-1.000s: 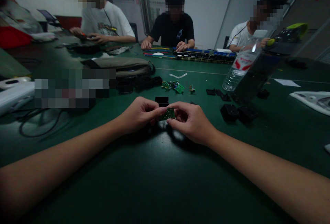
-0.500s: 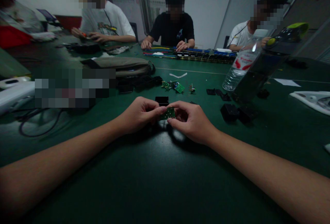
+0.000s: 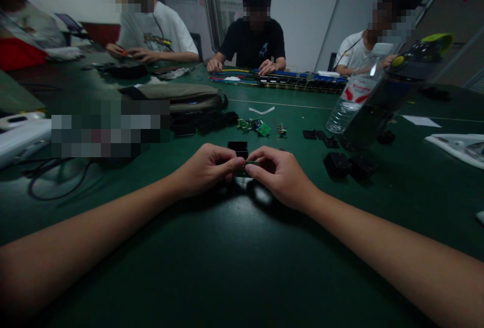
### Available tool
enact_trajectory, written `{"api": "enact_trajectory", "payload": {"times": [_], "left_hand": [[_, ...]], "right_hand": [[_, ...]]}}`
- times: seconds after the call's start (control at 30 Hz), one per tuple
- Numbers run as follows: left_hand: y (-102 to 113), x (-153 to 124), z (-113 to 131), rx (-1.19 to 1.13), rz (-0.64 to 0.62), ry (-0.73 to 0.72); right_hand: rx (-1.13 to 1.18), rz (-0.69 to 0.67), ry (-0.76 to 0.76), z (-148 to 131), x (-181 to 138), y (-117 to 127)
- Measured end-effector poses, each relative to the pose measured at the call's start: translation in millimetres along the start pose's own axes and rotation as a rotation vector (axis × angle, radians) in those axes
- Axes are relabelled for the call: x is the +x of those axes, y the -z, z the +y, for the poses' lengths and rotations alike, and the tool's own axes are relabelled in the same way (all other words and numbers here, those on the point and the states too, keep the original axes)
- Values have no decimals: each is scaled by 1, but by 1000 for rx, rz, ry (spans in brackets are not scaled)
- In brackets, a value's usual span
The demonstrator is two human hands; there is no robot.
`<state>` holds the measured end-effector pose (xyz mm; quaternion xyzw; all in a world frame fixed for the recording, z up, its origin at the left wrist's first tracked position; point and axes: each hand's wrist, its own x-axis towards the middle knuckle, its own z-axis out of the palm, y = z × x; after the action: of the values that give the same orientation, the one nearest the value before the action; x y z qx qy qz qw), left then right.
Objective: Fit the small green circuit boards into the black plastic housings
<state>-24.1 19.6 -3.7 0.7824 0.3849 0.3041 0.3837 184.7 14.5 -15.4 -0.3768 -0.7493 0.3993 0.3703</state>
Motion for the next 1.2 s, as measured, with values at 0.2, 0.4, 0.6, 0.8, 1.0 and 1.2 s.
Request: {"api": "enact_trajectory", "payload": {"times": [0.2, 0.4, 0.6, 0.8, 1.0, 1.2], "left_hand": [[2, -1, 0, -20, -15, -28], [2, 0, 1, -28, -13, -40], [2, -1, 1, 54, 129, -77], [21, 1, -12, 312, 539, -123], [25, 5, -25, 580, 226, -88], [22, 6, -28, 555, 188, -73]], "right_hand": [[7, -7, -11, -1, 0, -1], [-8, -3, 8, -1, 0, -1], [-32, 13, 14, -2, -1, 0], [-21, 42, 22, 0, -1, 0], [-43, 63, 30, 2, -1, 0], [-55, 32, 21, 1, -2, 0]]}}
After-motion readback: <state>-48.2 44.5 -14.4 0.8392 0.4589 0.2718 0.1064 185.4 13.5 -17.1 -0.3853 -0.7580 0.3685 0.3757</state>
